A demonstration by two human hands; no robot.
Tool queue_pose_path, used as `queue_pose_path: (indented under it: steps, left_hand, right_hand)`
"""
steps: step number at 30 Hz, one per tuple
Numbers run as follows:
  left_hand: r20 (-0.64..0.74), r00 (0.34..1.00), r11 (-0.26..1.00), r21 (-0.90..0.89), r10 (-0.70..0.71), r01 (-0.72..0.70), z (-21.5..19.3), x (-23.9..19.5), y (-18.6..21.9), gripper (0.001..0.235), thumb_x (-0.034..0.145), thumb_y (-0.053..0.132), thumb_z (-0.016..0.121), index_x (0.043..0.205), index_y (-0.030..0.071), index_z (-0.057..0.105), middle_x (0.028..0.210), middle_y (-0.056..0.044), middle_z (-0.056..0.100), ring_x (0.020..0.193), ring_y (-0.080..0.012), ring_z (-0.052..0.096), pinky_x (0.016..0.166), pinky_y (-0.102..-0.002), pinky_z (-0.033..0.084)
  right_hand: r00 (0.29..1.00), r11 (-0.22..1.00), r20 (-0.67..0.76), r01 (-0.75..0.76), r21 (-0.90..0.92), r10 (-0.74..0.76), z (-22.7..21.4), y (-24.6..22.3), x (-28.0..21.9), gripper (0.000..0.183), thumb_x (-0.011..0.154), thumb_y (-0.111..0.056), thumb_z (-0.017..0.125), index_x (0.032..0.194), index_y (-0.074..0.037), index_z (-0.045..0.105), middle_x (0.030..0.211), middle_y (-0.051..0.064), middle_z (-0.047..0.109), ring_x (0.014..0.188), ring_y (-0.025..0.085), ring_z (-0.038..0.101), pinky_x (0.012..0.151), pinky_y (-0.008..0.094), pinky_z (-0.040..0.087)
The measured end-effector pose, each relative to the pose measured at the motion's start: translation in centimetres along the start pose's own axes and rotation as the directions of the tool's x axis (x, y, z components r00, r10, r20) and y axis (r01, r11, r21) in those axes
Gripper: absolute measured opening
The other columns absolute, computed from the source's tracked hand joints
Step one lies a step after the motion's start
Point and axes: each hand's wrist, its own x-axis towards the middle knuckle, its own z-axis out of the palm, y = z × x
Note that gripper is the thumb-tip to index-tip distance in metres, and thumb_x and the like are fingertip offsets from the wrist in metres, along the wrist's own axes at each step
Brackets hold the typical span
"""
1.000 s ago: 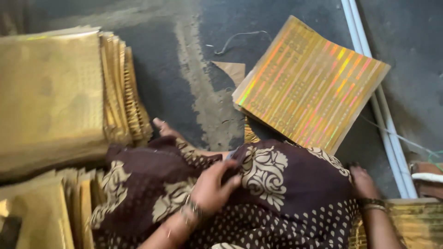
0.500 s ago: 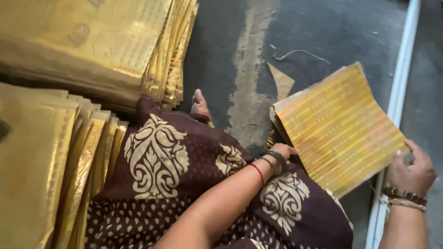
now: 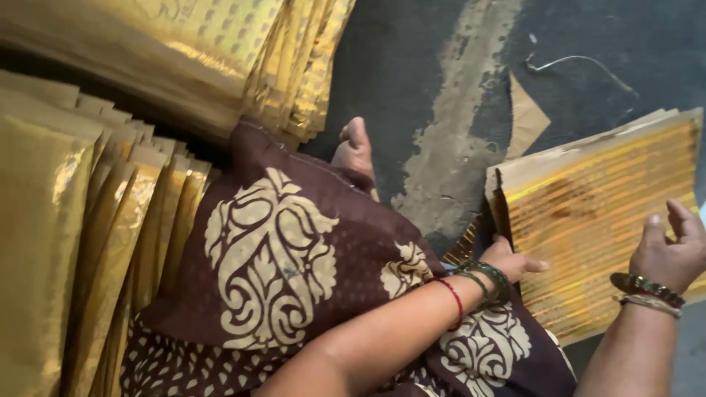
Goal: The person sits on the floor among stacks of gold foil sheets and fans through a thick stack with both hands, then squares the stack and ties it into a bundle using a string, setting the tied bundle aside with other completed stacks.
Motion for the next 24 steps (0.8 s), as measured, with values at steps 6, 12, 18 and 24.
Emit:
queue_pose_path:
  steps: [6,12,18,24]
  left_hand:
    - [0.007,0.999,0.999,-0.022,0.050,-0.050,0.1,0.4,0.1,0.113,0.071,0.042,0.089,0.150,-0.017,0.034,0.138,-0.034,0.060,0.128,-0.0391,0.059,0.108,-0.038,0.044]
    - [-0.063,0.995,0.997,0.015,-0.077,0.078,-0.9,-1.7,2.6,0.130,0.068,0.041,0.088,0.156,-0.016,0.010,0.133,-0.033,0.060,0.124,-0.0369,0.062,0.105,-0.036,0.048]
    - [-0.071,0.997,0.999,-0.049,-0.010,0.006,-1.0,-3.8,3.5,0.122,0.067,0.037,0.086,0.152,-0.017,0.016,0.127,-0.026,0.069,0.117,-0.0289,0.068,0.100,-0.030,0.051]
    - [-0.022,0.988,0.940,-0.304,0.154,-0.154,-0.6,-4.3,3.3,0.106,0.074,0.017,0.082,0.150,-0.011,0.015,0.133,-0.016,0.067,0.121,-0.0207,0.065,0.104,-0.029,0.049]
  right_hand:
    - [0.997,0.994,-0.012,0.069,-0.079,-0.071,-0.1,2.2,-0.1,0.030,0.104,0.006,0.063,0.134,0.003,0.066,0.135,0.016,0.071,0.130,0.026,0.068,0.109,0.038,0.053]
    - [0.993,0.995,-0.099,0.070,0.069,-0.063,-1.7,12.7,8.9,0.035,0.104,0.005,0.054,0.137,0.003,0.065,0.138,0.014,0.069,0.128,0.023,0.065,0.112,0.036,0.050]
    - [0.995,1.000,-0.104,0.007,0.002,-0.007,-0.7,10.8,16.1,0.028,0.109,-0.004,0.053,0.132,0.001,0.068,0.121,0.008,0.070,0.110,0.017,0.066,0.097,0.032,0.053]
    - [0.998,0.996,0.018,-0.066,-0.060,0.067,2.7,17.8,20.6,0.027,0.115,-0.019,0.057,0.123,0.001,0.073,0.107,0.008,0.072,0.097,0.016,0.062,0.086,0.032,0.051]
